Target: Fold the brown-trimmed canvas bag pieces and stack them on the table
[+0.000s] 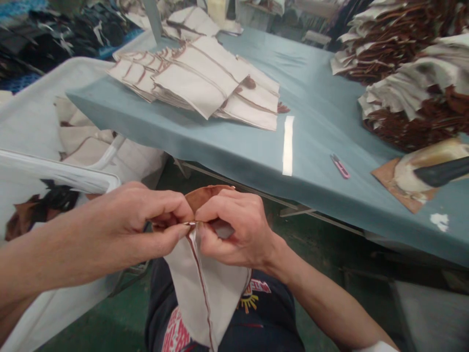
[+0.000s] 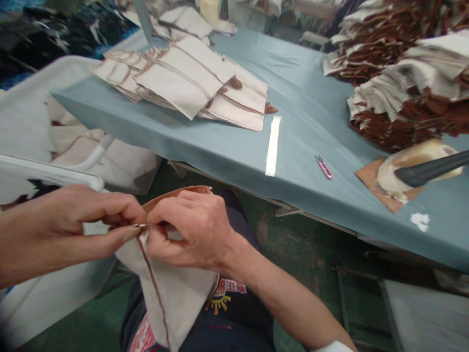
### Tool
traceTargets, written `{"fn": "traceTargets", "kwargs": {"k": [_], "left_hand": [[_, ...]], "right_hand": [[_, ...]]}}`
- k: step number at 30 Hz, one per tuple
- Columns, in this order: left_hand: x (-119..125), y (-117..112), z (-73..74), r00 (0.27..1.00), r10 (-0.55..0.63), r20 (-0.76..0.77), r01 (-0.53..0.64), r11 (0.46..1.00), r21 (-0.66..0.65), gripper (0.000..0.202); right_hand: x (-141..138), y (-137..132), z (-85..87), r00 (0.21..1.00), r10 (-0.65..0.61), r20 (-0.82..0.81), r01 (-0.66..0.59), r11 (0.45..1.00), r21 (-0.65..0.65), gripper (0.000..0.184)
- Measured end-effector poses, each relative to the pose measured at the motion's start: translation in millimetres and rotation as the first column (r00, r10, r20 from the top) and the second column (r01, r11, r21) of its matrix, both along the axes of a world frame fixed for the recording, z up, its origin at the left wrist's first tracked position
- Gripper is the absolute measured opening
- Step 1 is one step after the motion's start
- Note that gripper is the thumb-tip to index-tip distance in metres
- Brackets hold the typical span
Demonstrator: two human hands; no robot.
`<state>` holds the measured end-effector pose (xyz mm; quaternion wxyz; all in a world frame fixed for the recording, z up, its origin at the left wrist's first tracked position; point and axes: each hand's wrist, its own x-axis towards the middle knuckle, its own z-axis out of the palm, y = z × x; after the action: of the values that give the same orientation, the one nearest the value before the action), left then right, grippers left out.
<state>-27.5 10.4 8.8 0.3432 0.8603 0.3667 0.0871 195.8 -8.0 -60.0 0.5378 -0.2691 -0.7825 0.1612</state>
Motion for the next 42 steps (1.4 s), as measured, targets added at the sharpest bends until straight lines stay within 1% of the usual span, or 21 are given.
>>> {"fn": "traceTargets", "kwargs": {"k": [2,4,7,9,11,14,18,21,22,24,26,28,31,32,34,36,37,39,40,41,42], "left_hand": [[2.8,-3.1,0.0,1.0,-0.003,0.02,0.001,0.997,0.077,0.025],[4.7,-6.6,0.9,0.999,-0.011,0.047,0.004,0.99,0.142,0.024],[5.4,-11.6,1.9,0.997,0.002,0.081,-0.021,0.973,0.231,0.026],[5.6,-14.1,1.6,0.995,0.021,0.094,-0.048,0.953,0.299,0.026],[6.4,-15.4,0.8,0.995,0.024,0.098,-0.058,0.929,0.366,0.026],[7.6,-14.7,-0.4,0.997,0.031,0.068,-0.058,0.894,0.445,0.027],[6.1,-12.1,-2.1,0.999,0.027,0.036,-0.042,0.856,0.515,0.028],[4.7,-10.3,-2.3,1.0,0.002,-0.019,0.009,0.811,0.585,0.032],[4.9,-9.5,-1.9,0.999,-0.011,-0.041,0.033,0.806,0.59,0.034],[6.5,-7.2,-0.4,0.997,-0.048,-0.056,0.072,0.82,0.568,0.036],[9.0,-4.4,1.4,0.995,-0.092,-0.031,0.095,0.846,0.525,0.035],[11.0,-2.1,2.6,0.994,-0.109,-0.001,0.095,0.857,0.507,0.032],[10.6,-1.7,2.2,0.994,-0.112,0.008,0.09,0.839,0.537,0.031],[9.3,-2.3,1.3,0.994,-0.113,0.006,0.09,0.817,0.57,0.03],[5.7,-3.8,-1.6,0.992,-0.129,0.012,0.088,0.743,0.663,0.029],[2.7,-4.5,-5.6,0.989,-0.144,0.034,0.071,0.666,0.742,0.022],[1.9,-4.4,-7.6,0.986,-0.16,0.037,0.078,0.653,0.753,0.019],[2.1,-3.6,-11.1,0.975,-0.218,0.033,0.12,0.651,0.75,0.021],[2.7,-3.2,-12.5,0.968,-0.25,0.034,0.143,0.653,0.744,0.024],[3.5,-2.9,-13.7,0.962,-0.271,0.033,0.16,0.655,0.739,0.028],[4.1,-2.7,-14.7,0.96,-0.277,0.031,0.166,0.66,0.733,0.032]], "right_hand": [[-3.5,-2.7,-0.2,0.998,-0.018,-0.054,0.015,0.998,-0.067,0.013],[-5.4,-4.7,0.1,0.998,-0.024,-0.063,0.017,0.995,-0.098,0.013],[-4.4,-5.3,1.6,0.999,0.018,-0.037,-0.022,0.994,-0.107,0.011],[-2.0,-4.7,3.9,0.999,0.041,-0.003,-0.041,0.987,-0.158,0.007],[0.5,-3.7,7.5,0.996,0.058,0.064,-0.04,0.967,-0.252,0.003],[2.9,-0.7,14.8,0.975,0.124,0.182,-0.046,0.922,-0.384,0.008],[4.1,6.0,24.1,0.941,0.195,0.278,-0.046,0.885,-0.464,0.011],[4.3,10.5,27.8,0.931,0.245,0.27,-0.07,0.847,-0.527,0.005],[4.2,11.5,28.3,0.93,0.259,0.262,-0.077,0.833,-0.548,0.003],[3.9,12.5,28.7,0.928,0.272,0.255,-0.078,0.811,-0.58,0.004],[3.8,13.1,29.6,0.933,0.27,0.238,-0.077,0.796,-0.601,0.008],[4.6,14.2,32.9,0.94,0.28,0.196,-0.095,0.765,-0.638,0.011],[9.0,18.6,43.8,0.939,0.328,0.099,-0.167,0.69,-0.705,0.015],[11.7,20.7,48.5,0.936,0.346,0.066,-0.195,0.664,-0.722,0.016],[18.4,25.0,57.5,0.923,0.385,-0.013,-0.265,0.608,-0.748,0.014],[26.2,28.8,63.5,0.896,0.428,-0.117,-0.348,0.515,-0.783,0.012],[30.1,30.3,64.6,0.882,0.438,-0.176,-0.386,0.455,-0.803,0.012],[36.6,32.6,62.6,0.855,0.433,-0.286,-0.444,0.324,-0.836,0.011],[39.1,33.4,59.7,0.845,0.419,-0.334,-0.466,0.27,-0.843,0.011],[40.9,33.9,55.8,0.832,0.406,-0.378,-0.493,0.228,-0.84,0.011],[42.0,34.2,51.3,0.817,0.391,-0.424,-0.525,0.2,-0.827,0.011]]}}
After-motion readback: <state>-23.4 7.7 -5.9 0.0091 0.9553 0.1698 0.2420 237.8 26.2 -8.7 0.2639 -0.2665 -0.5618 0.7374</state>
